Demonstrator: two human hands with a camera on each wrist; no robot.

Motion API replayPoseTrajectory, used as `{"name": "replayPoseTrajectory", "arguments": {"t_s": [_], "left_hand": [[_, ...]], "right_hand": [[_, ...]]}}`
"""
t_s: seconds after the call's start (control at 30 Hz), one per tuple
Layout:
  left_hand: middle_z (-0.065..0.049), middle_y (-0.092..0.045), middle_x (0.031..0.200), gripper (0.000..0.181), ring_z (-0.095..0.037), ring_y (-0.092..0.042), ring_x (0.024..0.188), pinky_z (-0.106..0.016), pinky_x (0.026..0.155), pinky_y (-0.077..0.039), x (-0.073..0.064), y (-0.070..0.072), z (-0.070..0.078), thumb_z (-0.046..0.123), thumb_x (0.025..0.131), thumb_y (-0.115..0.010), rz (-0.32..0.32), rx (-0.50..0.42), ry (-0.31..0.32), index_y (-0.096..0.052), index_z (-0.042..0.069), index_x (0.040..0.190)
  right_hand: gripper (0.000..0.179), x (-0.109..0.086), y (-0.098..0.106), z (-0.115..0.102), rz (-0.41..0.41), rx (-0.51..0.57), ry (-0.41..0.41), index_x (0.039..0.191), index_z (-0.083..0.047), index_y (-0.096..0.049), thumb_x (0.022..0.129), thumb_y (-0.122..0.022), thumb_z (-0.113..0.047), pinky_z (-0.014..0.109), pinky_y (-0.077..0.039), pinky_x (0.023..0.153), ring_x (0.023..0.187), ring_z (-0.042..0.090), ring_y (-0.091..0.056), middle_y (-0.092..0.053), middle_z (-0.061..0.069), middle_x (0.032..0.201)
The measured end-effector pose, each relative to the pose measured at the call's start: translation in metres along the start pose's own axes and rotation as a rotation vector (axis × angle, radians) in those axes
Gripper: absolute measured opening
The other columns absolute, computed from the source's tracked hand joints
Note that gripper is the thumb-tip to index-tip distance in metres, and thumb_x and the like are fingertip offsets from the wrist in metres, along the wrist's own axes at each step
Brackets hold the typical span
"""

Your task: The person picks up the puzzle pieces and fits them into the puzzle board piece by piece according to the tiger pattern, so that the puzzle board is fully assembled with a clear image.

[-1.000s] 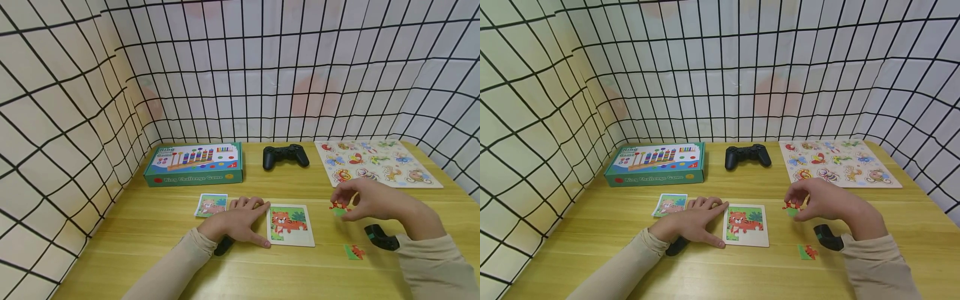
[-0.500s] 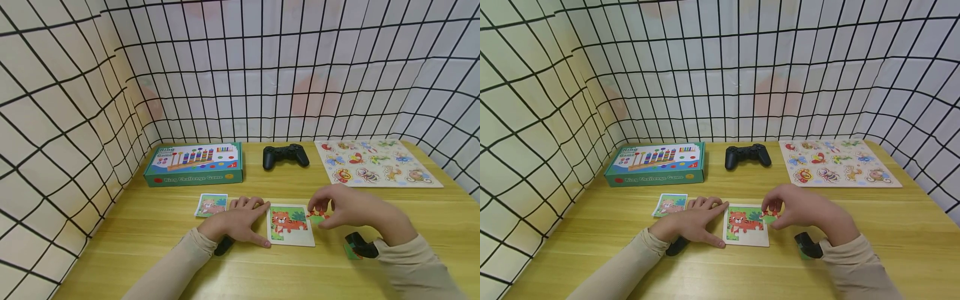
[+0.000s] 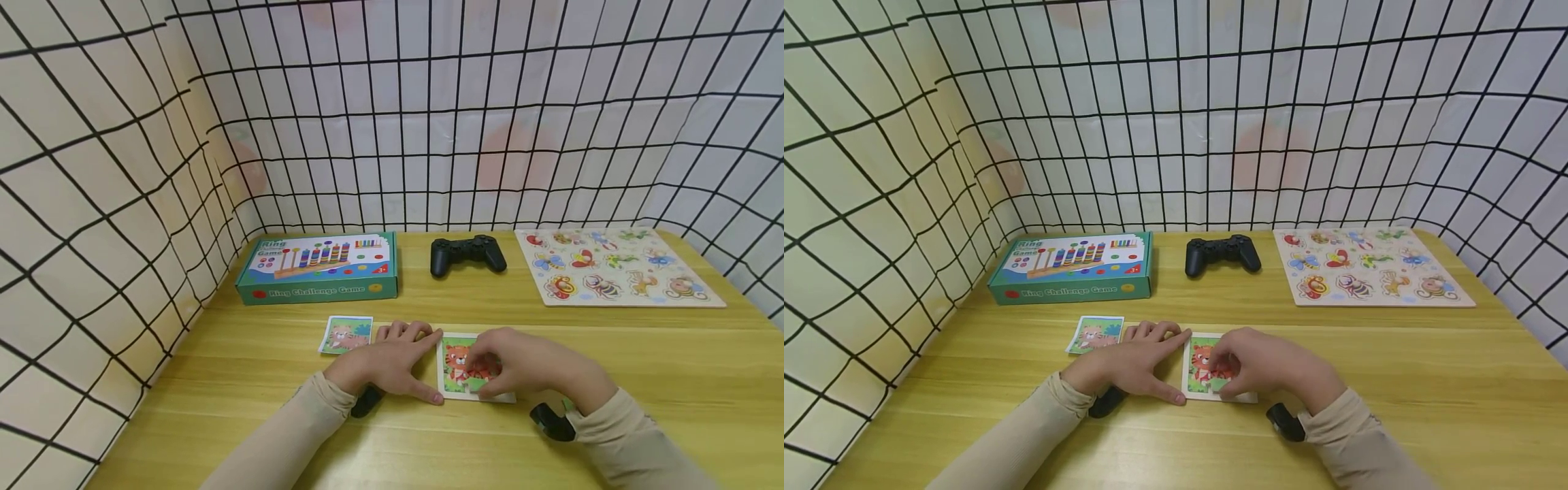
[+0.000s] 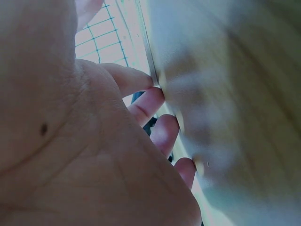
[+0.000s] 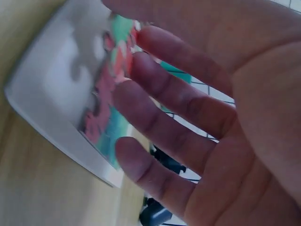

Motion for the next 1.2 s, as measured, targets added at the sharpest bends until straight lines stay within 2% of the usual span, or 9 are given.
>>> {"name": "replayPoseTrajectory", "arguments": {"t_s": [0.3, 0.83, 1.03, 1.2], "left_hand": [[0.003, -0.026, 0.155, 0.107, -0.02, -0.026, 0.128, -0.047, 0.108, -0.019, 0.0006, -0.0002, 0.0008, 0.077, 0.082, -0.062, 0.003, -0.005, -0.01, -0.019, 0.023, 0.163], [0.003, -0.025, 0.156, 0.107, -0.02, -0.026, 0.128, -0.047, 0.107, -0.02, 0.0006, -0.0003, 0.0002, 0.077, 0.082, -0.062, 0.0, -0.003, -0.003, -0.018, 0.024, 0.163], [0.004, -0.026, 0.155, 0.107, -0.02, -0.026, 0.127, -0.045, 0.107, -0.02, 0.0004, 0.0001, 0.0006, 0.078, 0.082, -0.061, -0.001, 0.001, -0.001, -0.019, 0.024, 0.163], [0.003, -0.026, 0.155, 0.107, -0.02, -0.027, 0.127, -0.045, 0.107, -0.021, 0.0003, 0.0001, 0.0006, 0.078, 0.082, -0.061, 0.0, 0.009, -0.001, -0.018, 0.024, 0.163]], "right_hand": [[0.024, 0.0057, -0.0088, -0.0002, -0.017, 0.012, 0.014, 0.097, -0.018, -0.073, 0.08, -0.088, -0.027, 0.026, -0.047, 0.067, 0.075, 0.007, -0.054, -0.06, -0.011, 0.086], [0.022, 0.0049, -0.0067, -0.0006, -0.024, -0.009, -0.004, 0.101, -0.016, -0.076, 0.082, -0.086, -0.024, 0.026, -0.048, 0.066, 0.074, 0.005, -0.055, -0.061, -0.011, 0.086], [0.021, 0.0051, -0.0065, -0.0011, -0.027, -0.042, -0.019, 0.102, -0.016, -0.077, 0.084, -0.084, -0.024, 0.026, -0.047, 0.068, 0.075, 0.006, -0.054, -0.06, -0.012, 0.086], [0.02, 0.006, -0.0067, -0.0036, -0.024, -0.072, 0.003, 0.102, -0.017, -0.078, 0.084, -0.083, -0.024, 0.025, -0.046, 0.066, 0.074, 0.005, -0.053, -0.059, -0.012, 0.083]]}}
Point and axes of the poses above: each hand's wrist, its own x-axis towards the middle knuckle, its own y-axis out of the back of the hand, z = x × y, the point moved 8 cm from there along x, towards the middle knuckle
